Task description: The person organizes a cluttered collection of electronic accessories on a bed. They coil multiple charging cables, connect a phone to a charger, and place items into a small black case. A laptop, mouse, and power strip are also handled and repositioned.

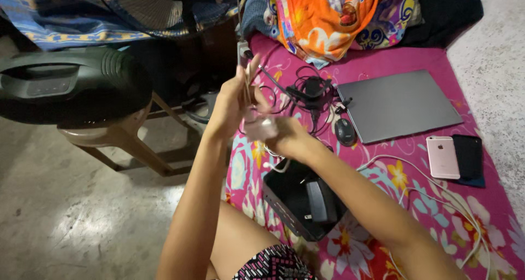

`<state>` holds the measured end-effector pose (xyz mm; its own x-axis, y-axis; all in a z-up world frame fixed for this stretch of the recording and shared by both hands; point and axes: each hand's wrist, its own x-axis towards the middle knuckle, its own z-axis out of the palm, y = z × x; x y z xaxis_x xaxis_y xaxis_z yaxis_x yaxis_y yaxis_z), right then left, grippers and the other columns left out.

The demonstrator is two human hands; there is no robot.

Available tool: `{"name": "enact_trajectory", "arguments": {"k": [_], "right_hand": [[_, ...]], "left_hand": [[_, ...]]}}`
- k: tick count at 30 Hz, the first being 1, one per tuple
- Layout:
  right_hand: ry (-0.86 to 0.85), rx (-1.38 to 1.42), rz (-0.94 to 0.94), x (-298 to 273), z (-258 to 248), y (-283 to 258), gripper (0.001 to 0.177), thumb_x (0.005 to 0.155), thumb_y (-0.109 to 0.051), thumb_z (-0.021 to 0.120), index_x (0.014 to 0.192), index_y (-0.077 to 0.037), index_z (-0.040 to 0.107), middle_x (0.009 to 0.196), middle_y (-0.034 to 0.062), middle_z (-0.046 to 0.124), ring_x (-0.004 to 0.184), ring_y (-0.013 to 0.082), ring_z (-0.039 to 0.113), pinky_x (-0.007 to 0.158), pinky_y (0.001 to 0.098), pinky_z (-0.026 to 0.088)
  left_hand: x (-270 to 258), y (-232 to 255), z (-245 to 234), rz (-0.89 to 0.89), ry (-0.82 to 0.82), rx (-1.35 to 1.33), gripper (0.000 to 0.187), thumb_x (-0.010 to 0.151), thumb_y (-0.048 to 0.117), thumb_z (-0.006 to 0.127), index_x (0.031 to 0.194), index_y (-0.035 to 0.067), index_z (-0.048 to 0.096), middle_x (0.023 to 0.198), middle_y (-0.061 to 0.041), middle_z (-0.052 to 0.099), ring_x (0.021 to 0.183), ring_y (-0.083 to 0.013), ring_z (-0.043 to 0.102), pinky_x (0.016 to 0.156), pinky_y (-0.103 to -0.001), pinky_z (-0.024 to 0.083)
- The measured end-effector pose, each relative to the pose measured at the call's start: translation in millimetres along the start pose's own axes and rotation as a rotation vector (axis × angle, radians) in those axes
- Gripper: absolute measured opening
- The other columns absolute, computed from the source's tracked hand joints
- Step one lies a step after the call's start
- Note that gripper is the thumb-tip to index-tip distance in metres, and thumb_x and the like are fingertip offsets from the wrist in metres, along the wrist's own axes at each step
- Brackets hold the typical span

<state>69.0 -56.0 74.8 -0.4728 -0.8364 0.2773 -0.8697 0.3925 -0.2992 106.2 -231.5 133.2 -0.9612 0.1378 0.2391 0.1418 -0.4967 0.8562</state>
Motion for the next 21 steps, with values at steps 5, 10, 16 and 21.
{"name": "enact_trajectory", "arguments": {"k": [5,10,16,21], "right_hand": [[-0.260,-0.134,0.172,-8.7,-61.8,-30.8,0.015,0.091,-0.020,0.063,0.102,-0.011,0.069,0.081,0.0172,0.072,0.081,0.0403,0.070,0.071,0.0554,0.052],[-0.165,-0.188,0.213,-0.4,-121.9,-27.7,0.018,0.097,-0.030,0.065,0.101,-0.015,0.074,0.084,0.0158,0.073,0.082,0.0383,0.071,0.074,0.0529,0.053],[0.407,0.446,0.040,44.3,-110.2,52.1,0.019,0.097,-0.022,0.065,0.108,-0.009,0.074,0.096,0.0121,0.080,0.086,0.0248,0.076,0.076,0.0354,0.058],[0.197,0.377,0.369,57.4,-20.9,43.9,0.027,0.098,-0.021,0.053,0.118,-0.011,0.070,0.095,0.0144,0.076,0.082,0.0362,0.070,0.071,0.0447,0.050]], "left_hand": [[2.6,-23.5,-23.5,-0.061,0.104,0.357,0.067,0.107,0.044,0.037,0.159,0.002,0.028,0.091,-0.010,0.079,0.098,-0.0302,0.076,0.095,-0.033,0.055],[-1.1,-46.1,-48.4,-0.037,0.115,0.527,0.057,0.112,0.040,0.044,0.144,-0.005,0.058,0.080,-0.001,0.055,0.075,-0.0149,0.058,0.070,-0.030,0.049],[-20.2,-39.6,-38.4,-0.229,0.006,0.410,0.066,0.109,0.050,0.040,0.122,-0.010,0.064,0.049,0.000,0.043,0.041,-0.0125,0.040,0.042,-0.028,0.030],[-9.0,-17.7,-12.1,-0.135,-0.068,0.011,0.067,0.110,0.052,0.036,0.137,-0.004,0.062,0.051,0.000,0.043,0.041,-0.0095,0.039,0.043,-0.026,0.031]]}}
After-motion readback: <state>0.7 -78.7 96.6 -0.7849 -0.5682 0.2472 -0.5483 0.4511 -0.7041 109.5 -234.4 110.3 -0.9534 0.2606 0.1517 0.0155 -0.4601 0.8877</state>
